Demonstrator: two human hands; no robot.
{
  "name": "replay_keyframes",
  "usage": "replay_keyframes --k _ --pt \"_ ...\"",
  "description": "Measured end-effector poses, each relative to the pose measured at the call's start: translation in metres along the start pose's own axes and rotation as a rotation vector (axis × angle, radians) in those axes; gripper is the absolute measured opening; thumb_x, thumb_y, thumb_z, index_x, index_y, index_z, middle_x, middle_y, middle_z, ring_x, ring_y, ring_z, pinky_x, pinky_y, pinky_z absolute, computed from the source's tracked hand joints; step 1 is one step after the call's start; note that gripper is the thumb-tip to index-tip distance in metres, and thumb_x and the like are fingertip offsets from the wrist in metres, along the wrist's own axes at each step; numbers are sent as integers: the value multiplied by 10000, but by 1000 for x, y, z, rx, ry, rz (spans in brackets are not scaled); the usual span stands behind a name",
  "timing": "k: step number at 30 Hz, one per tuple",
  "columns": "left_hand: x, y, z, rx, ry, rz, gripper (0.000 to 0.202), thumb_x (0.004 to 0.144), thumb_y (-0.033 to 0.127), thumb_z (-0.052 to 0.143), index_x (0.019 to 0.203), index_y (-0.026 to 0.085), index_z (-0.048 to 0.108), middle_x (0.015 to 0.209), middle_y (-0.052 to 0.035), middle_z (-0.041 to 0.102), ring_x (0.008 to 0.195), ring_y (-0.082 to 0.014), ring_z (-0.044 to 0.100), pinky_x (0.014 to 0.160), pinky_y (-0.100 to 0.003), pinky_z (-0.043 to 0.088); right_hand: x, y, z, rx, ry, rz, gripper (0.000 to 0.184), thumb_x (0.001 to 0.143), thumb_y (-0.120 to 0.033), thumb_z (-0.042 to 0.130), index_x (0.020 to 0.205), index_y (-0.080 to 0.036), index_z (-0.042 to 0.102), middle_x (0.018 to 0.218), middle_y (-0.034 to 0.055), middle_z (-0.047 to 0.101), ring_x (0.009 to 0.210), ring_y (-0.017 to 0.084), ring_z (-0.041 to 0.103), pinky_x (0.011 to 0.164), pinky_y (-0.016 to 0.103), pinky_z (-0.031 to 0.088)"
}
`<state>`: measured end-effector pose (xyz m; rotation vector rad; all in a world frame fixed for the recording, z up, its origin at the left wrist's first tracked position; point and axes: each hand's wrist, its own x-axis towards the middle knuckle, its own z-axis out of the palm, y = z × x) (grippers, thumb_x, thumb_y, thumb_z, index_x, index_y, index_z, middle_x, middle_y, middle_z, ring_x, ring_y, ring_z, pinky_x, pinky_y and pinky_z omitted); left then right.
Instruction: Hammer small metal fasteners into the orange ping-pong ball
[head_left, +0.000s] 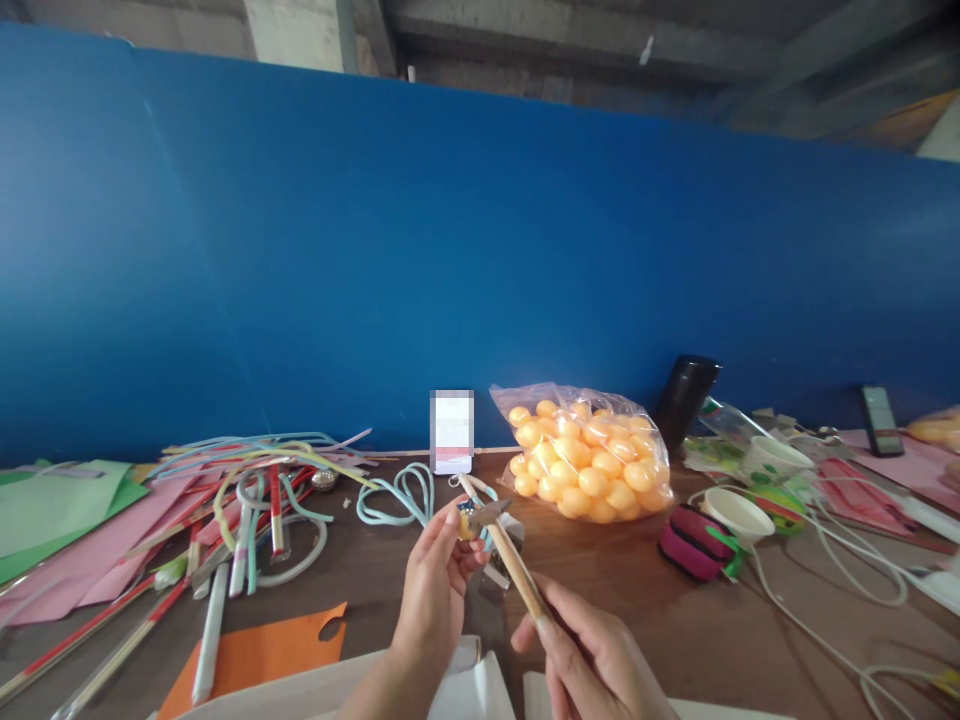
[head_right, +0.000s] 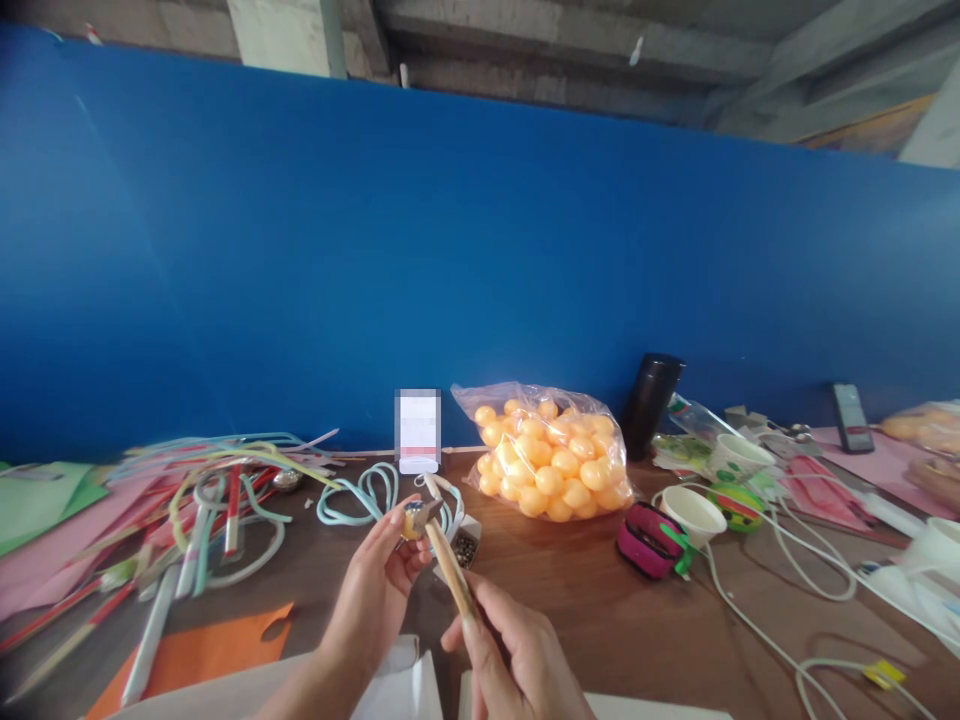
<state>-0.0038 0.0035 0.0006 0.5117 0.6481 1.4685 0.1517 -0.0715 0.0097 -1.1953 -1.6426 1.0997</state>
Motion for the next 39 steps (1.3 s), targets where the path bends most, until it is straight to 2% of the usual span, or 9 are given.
replay_keyframes --k 4,16,22,27,32,39 --pt "1 -1 -2 3 -7 -6 357 782 298 707 1098 134 673 774 -44 649 613 -104 571 606 -239 519 -1 2 0 5 10 -18 470 959 -542 377 1286 -236 519 865 53 684 372 42 502 348 152 382" --pt "-1 0 0 5 13 -12 338 787 288 703 1085 133 673 747 -36 643 610 -97 562 598 -227 514 -1 0 -1 10 26 6 474 950 -537 405 1272 -218 542 860 61 694 350 28 464 345 149 351" --pt "1 -2 -3 -3 -14 -2 332 800 303 690 1091 145 672 764 -27 636 626 -101 571 590 -226 509 -2 -2 -3 17 98 -33 474 957 -519 399 1276 -198 538 861 72 696 366 48 482 365 173 380" --pt "0 -2 -2 0 18 -6 340 785 305 704 1081 142 674 781 -45 660 638 -108 587 589 -227 516 -3 2 -1 -28 35 -41 471 962 -502 389 1297 -196 520 857 69 693 356 47 482 356 168 377" --pt "0 -1 -1 2 43 -21 324 748 297 736 1029 143 686 801 -48 674 635 -112 611 562 -216 514 -3 4 1 -100 17 -118 450 961 -477 395 1301 -213 528 849 57 692 397 71 541 408 178 448" --pt "2 -4 -2 10 57 -15 324 740 306 742 1013 144 672 744 -39 669 598 -106 599 578 -230 524 -2 3 -2 -105 -1 -67 456 973 -480 369 1312 -205 499 857 54 696 377 56 521 378 163 405"
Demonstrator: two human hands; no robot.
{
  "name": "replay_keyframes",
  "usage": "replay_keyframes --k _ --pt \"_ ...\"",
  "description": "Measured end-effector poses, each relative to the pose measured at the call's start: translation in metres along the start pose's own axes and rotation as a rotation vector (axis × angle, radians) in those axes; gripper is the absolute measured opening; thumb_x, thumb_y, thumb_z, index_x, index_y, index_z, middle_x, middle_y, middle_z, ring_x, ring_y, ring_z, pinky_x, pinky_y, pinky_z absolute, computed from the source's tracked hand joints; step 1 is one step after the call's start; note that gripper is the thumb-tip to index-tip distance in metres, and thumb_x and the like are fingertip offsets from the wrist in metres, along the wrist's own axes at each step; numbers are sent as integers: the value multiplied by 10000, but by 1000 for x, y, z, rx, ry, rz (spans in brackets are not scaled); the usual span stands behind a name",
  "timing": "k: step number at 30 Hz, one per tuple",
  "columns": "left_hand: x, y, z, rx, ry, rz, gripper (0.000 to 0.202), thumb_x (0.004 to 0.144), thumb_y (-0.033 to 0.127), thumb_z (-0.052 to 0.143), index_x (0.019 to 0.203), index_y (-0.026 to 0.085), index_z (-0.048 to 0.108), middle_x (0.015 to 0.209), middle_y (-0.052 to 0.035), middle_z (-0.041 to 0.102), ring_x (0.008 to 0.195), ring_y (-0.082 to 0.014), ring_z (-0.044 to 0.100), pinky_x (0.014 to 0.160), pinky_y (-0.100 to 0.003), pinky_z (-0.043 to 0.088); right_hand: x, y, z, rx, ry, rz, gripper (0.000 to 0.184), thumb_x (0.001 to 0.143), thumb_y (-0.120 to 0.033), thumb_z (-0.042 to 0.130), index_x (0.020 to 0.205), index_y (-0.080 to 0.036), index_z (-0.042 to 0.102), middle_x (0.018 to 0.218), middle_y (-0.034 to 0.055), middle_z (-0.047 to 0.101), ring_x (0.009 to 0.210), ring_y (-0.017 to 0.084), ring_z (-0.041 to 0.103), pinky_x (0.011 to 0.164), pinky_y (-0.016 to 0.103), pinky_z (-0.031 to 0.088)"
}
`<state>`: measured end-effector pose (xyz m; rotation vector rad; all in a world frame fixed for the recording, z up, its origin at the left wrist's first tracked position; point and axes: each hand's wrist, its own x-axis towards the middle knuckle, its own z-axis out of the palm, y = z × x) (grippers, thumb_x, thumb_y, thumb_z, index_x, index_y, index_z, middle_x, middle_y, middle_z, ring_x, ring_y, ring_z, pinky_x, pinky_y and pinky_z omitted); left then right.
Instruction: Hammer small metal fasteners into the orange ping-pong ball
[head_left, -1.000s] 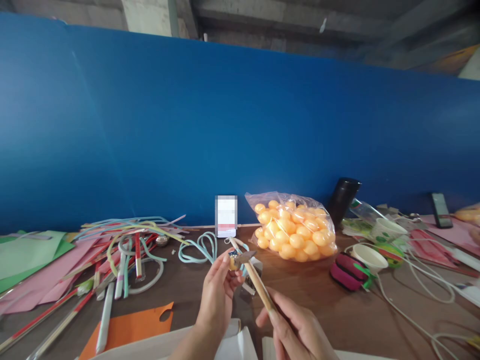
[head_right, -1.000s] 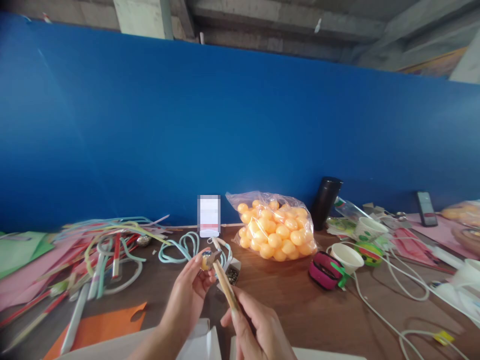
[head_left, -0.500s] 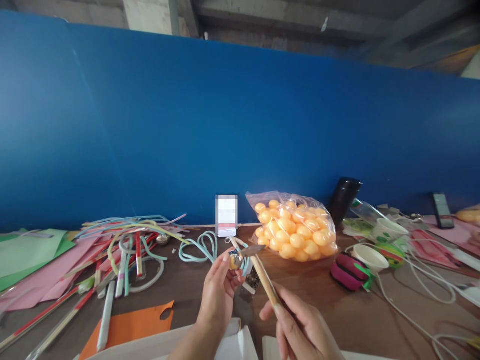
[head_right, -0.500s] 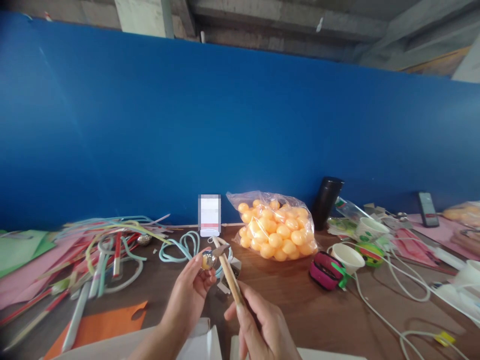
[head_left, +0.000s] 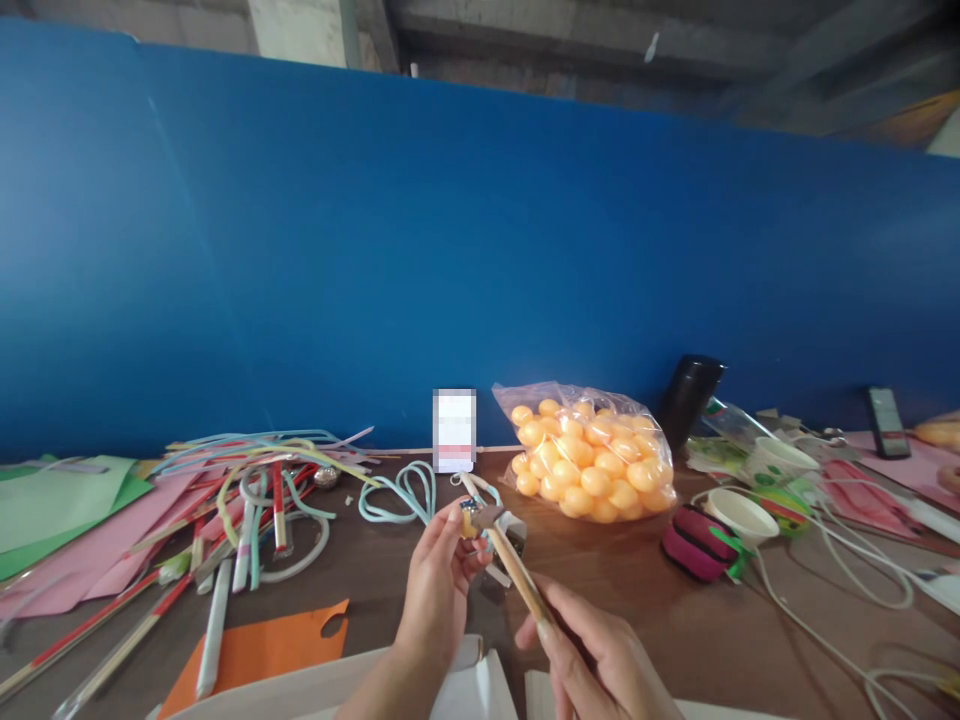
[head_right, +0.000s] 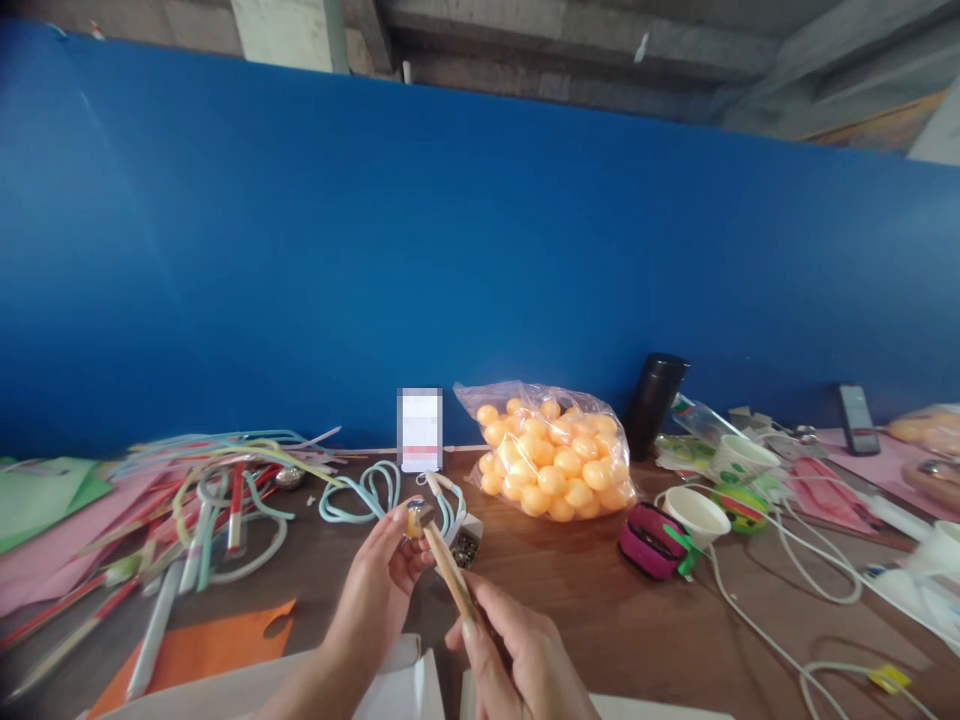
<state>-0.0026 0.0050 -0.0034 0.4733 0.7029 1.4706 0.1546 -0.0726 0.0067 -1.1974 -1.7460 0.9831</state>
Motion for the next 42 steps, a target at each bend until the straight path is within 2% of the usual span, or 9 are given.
replay_keyframes --k 6,17,24,31,42 --pt "0 0 0 -2 -6 8 314 747 315 736 1002 146 668 765 -37 671 608 -106 609 575 -223 523 0 0 1 13 -1 -37 457 975 -482 364 1305 -197 499 840 48 691 381 58 506 378 167 407" --pt "-2 3 4 22 14 7 337 708 314 768 982 141 677 731 -23 635 590 -104 588 563 -224 522 1 -9 1 53 23 91 519 936 -566 399 1254 -185 547 857 59 680 342 30 437 351 159 360" --pt "-3 1 2 20 -19 18 343 736 334 748 1009 138 680 728 -14 613 591 -97 570 564 -224 513 0 -8 -1 118 83 67 469 946 -524 416 1247 -194 561 857 58 693 363 50 485 366 178 384" --pt "-2 3 4 63 -9 1 371 723 344 758 1021 135 685 792 -49 648 602 -103 588 566 -222 515 1 -7 1 88 28 72 498 946 -545 402 1269 -198 556 853 57 692 355 42 488 352 162 361" --pt "-4 3 4 51 4 -1 373 701 352 772 999 139 698 752 -38 647 590 -108 595 558 -223 518 2 -5 1 75 32 61 518 943 -560 382 1281 -202 545 834 56 685 349 55 495 351 173 396"
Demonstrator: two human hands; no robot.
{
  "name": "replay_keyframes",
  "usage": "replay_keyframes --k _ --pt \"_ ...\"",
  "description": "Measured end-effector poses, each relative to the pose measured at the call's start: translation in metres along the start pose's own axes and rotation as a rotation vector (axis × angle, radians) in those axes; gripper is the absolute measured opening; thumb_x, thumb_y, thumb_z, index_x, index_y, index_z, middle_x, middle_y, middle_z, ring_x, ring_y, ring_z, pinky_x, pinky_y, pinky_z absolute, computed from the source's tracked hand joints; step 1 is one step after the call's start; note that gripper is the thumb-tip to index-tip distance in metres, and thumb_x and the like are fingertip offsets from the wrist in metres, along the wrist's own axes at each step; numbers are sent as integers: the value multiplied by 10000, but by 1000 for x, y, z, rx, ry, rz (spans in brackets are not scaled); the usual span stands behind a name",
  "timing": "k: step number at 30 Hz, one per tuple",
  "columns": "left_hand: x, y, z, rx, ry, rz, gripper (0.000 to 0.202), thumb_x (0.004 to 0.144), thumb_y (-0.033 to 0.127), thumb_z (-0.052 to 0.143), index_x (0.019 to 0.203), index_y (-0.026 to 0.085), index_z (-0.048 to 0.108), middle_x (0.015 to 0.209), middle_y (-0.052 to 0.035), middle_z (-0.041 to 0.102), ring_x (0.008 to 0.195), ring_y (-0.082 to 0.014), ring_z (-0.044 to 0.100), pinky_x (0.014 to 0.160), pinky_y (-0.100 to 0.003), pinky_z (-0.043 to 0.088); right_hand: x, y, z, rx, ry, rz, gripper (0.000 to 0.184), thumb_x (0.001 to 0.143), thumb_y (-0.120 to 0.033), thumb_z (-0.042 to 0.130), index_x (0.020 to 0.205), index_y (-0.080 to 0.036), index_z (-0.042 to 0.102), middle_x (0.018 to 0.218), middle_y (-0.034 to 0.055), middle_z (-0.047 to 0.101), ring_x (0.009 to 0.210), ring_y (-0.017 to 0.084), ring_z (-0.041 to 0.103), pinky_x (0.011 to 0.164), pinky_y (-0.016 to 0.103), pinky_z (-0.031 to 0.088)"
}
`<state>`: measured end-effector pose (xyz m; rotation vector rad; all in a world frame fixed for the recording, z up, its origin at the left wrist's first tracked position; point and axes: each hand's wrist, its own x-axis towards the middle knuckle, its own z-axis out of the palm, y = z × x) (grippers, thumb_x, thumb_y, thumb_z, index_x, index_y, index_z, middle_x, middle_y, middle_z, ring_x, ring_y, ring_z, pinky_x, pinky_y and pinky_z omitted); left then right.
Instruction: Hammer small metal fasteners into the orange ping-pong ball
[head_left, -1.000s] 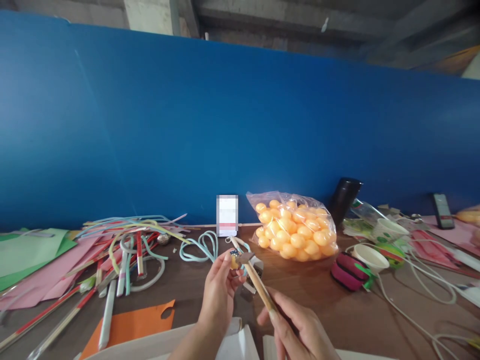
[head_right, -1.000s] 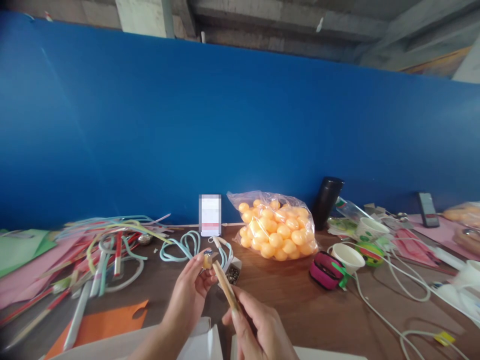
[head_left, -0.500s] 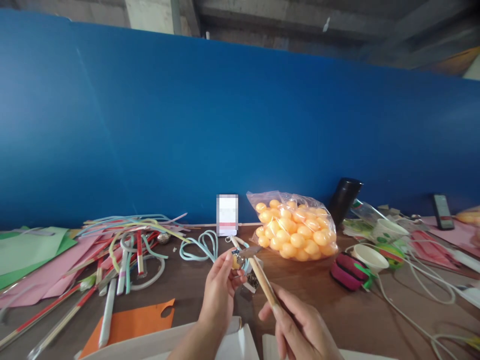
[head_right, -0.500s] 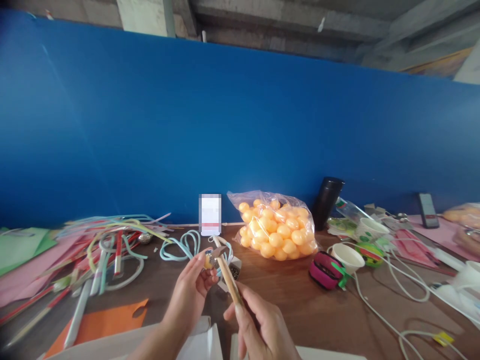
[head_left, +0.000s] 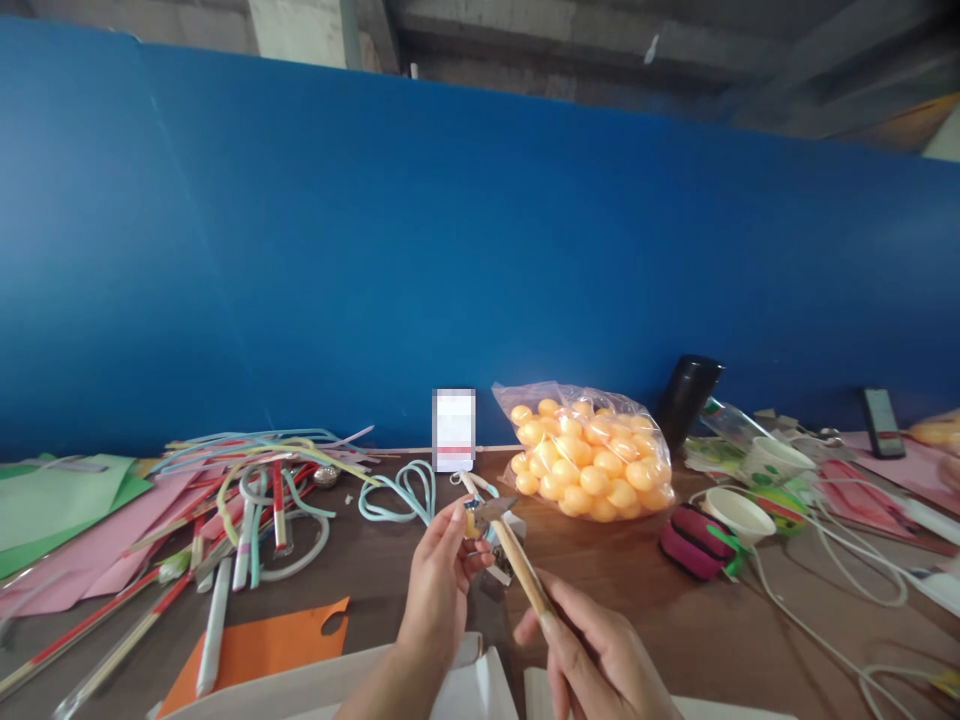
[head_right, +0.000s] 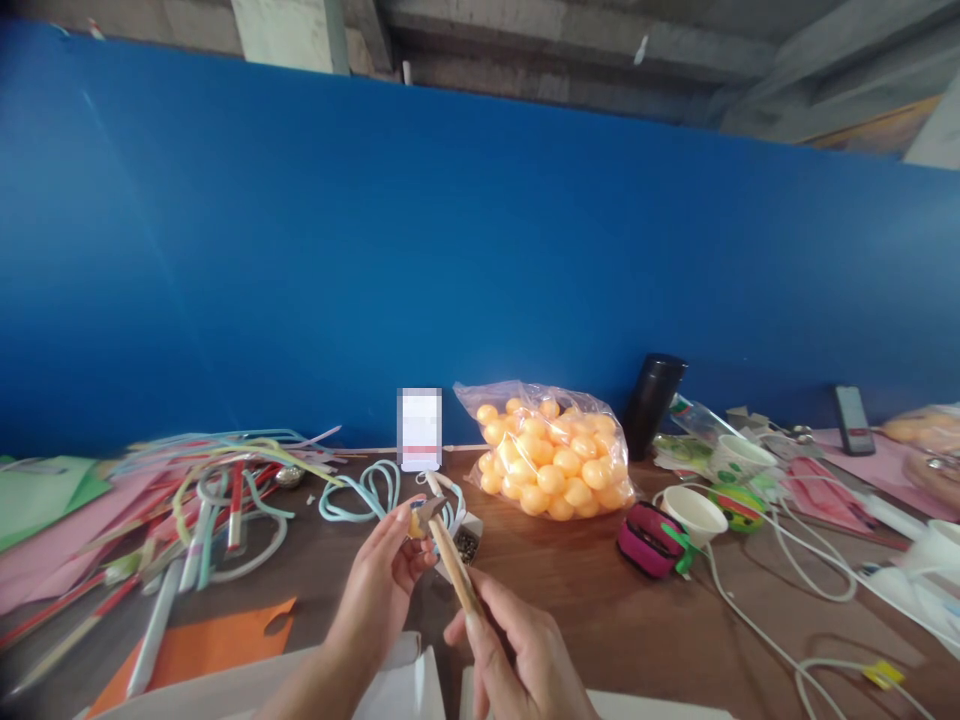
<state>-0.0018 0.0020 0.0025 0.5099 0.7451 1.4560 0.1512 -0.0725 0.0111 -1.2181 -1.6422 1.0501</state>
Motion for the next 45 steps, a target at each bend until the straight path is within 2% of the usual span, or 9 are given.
replay_keyframes --k 5,13,16,20,24,33,37,41,45 --pt "0 0 0 -33 -12 4 335 719 320 760 988 134 691 734 -29 635 584 -97 573 554 -217 514 0 -3 -1 -13 -16 5 516 946 -550 390 1272 -181 545 846 55 683 336 27 425 346 159 374" --pt "3 -1 -3 -79 -4 -6 306 752 317 732 997 142 678 717 -18 627 589 -97 574 546 -210 508 6 -8 -25 -183 151 56 443 947 -464 422 1268 -184 545 808 44 718 422 122 578 388 220 450" --pt "4 -2 -3 -82 -5 -11 321 742 324 737 1001 143 679 736 -27 646 580 -97 576 533 -213 512 9 -1 -40 -441 168 83 424 926 -376 451 1282 -170 555 868 76 762 733 237 729 632 301 572" --pt "4 -1 -2 -76 9 -13 309 738 317 742 985 143 683 759 -31 657 588 -101 586 518 -210 515 9 4 -51 -767 132 179 465 895 -234 391 1337 -152 508 1228 135 692 1107 290 661 911 390 521" --pt "3 -1 -3 -73 3 -8 318 751 322 735 1005 139 679 761 -27 652 593 -100 582 524 -213 518 8 5 -52 -1006 54 277 523 888 -157 355 1407 -131 408 1194 169 705 981 311 717 785 403 547" --pt "1 -1 -3 -79 3 -10 328 740 327 747 1001 140 683 748 -18 630 601 -97 572 530 -214 517 10 21 -54 -1157 16 252 386 857 -131 440 1215 -141 581 871 151 775 784 360 748 604 380 508" --pt "2 -1 -2 -62 16 -8 329 739 331 746 998 138 680 740 -16 620 597 -99 568 524 -214 512 12 8 -53 -1169 55 205 275 893 -206 442 1064 -156 653 947 165 739 870 366 715 658 416 515" --pt "4 -2 -4 -59 16 -14 349 745 335 737 1028 142 667 751 -19 623 591 -102 571 519 -216 510 22 -12 -43 -1139 47 97 321 911 -218 444 1190 -195 602 1110 124 691 1014 295 669 793 382 506" --pt "5 -3 -5 -53 13 -9 335 763 317 721 1044 143 663 770 -27 631 590 -98 566 524 -216 517 41 -25 -30 -1121 -56 7 185 876 -239 505 887 -223 689 906 63 721 827 264 706 680 325 480"
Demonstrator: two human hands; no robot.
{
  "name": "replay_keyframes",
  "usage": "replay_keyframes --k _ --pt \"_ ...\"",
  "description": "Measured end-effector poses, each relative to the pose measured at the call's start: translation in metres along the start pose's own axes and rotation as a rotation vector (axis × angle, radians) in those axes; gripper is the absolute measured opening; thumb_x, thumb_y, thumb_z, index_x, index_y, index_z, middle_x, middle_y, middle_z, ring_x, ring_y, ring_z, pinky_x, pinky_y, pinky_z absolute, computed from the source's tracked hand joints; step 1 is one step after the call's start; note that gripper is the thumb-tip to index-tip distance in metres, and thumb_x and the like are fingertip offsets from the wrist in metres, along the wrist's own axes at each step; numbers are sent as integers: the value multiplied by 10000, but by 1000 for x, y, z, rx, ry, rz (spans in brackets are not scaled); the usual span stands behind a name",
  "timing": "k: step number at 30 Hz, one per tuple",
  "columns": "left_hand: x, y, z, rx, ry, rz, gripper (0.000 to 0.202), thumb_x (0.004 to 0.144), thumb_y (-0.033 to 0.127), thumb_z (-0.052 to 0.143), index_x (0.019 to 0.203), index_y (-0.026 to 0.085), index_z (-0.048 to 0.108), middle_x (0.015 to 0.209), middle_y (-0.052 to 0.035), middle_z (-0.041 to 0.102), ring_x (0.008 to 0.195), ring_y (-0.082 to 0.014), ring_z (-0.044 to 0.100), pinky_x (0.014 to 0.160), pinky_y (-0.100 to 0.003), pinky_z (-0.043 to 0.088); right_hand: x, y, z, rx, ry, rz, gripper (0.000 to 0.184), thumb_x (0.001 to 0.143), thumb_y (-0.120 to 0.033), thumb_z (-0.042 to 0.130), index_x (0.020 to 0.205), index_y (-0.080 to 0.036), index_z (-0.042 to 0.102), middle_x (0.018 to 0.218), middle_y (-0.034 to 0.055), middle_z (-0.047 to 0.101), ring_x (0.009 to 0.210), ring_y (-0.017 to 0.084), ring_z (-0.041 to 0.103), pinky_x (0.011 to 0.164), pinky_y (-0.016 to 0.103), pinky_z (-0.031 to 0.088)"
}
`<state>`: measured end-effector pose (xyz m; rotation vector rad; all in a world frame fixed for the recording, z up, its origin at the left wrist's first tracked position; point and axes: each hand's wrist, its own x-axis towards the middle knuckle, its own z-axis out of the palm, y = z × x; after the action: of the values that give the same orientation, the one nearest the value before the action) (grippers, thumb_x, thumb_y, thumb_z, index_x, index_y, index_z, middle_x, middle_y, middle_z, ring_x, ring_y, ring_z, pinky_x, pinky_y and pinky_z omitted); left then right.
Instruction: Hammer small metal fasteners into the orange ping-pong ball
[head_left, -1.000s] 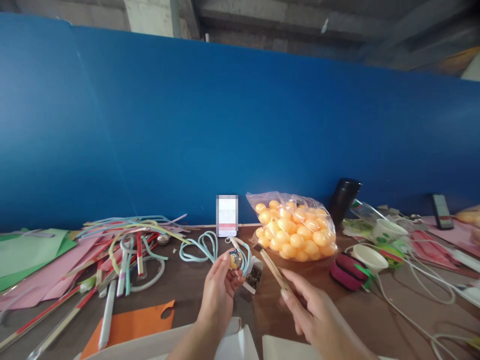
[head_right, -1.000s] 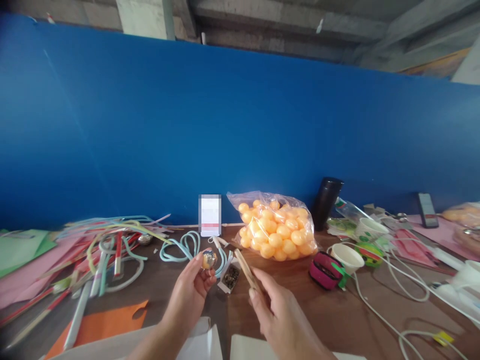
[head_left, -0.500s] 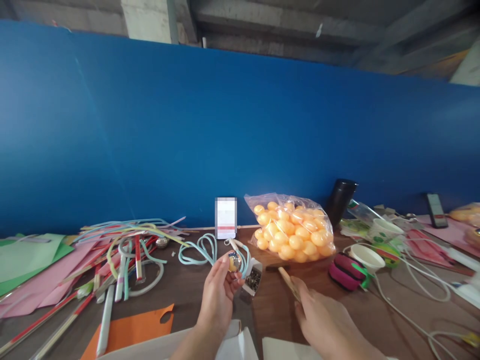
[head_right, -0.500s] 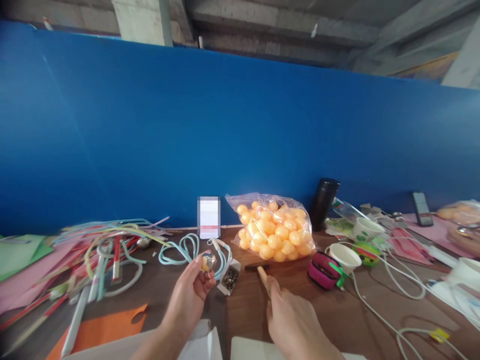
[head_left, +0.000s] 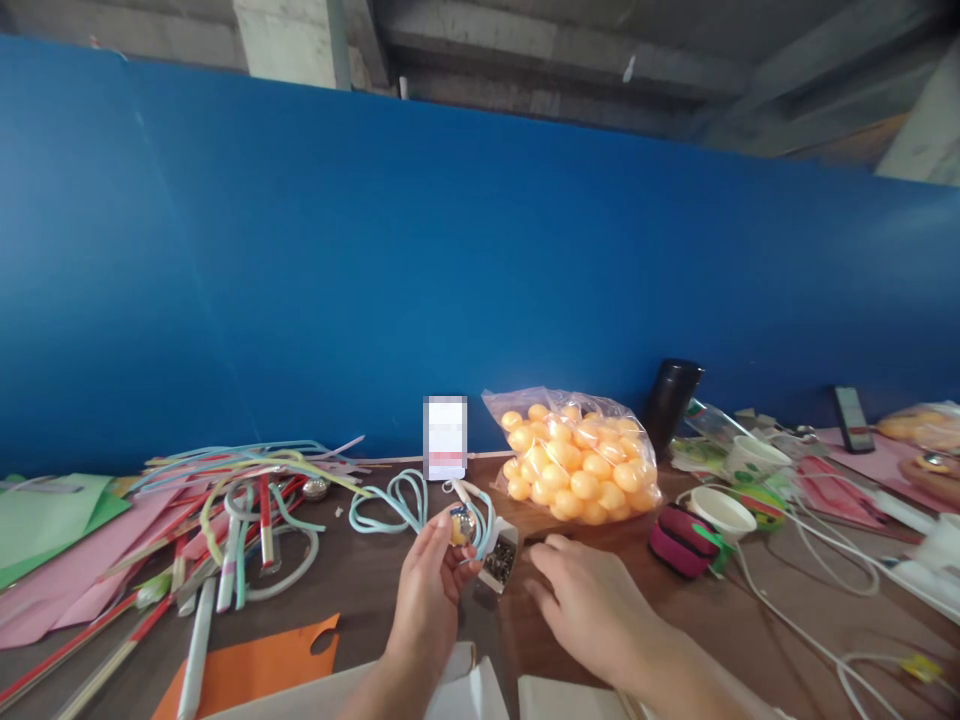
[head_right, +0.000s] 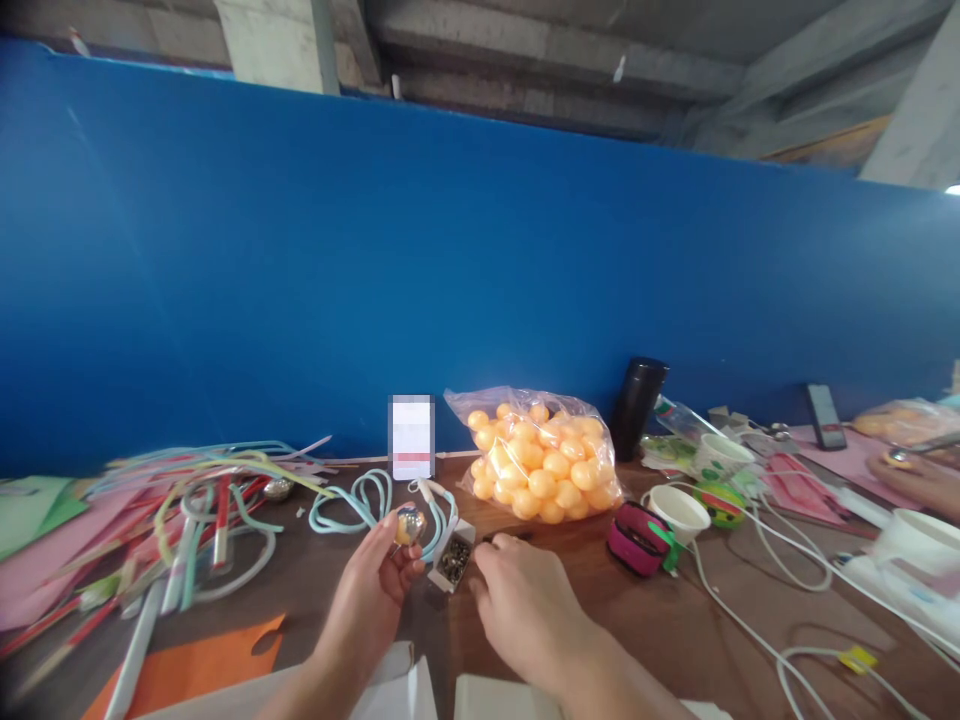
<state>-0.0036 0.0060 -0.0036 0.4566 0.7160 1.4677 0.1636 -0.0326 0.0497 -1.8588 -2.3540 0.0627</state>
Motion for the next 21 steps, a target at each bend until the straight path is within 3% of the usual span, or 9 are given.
replay_keyframes --k 4,8,12,21 --pt "0 1 1 2 7 -6 313 766 312 719 1023 140 665 788 -39 635 600 -105 572 507 -215 513 28 -10 3 4 -50 -80 182 835 -194 545 762 -196 712 810 90 745 719 262 712 588 297 418" --pt "0 2 2 6 18 -18 312 777 324 709 1022 137 662 799 -39 634 602 -103 574 501 -209 504 46 -15 15 37 -79 -91 179 846 -179 557 855 -194 735 833 107 770 777 262 715 629 285 416" --pt "1 1 1 16 30 -13 335 774 334 711 1043 141 659 824 -41 638 603 -102 573 494 -208 501 45 -14 25 68 -86 -76 223 878 -214 542 1020 -210 713 979 121 764 868 268 705 702 296 430" --pt "2 0 -1 26 46 -13 330 785 316 701 1062 142 655 842 -42 641 597 -97 570 488 -200 502 45 -8 33 100 -73 -73 251 844 -220 551 1054 -265 680 1011 80 756 882 275 711 672 296 429"
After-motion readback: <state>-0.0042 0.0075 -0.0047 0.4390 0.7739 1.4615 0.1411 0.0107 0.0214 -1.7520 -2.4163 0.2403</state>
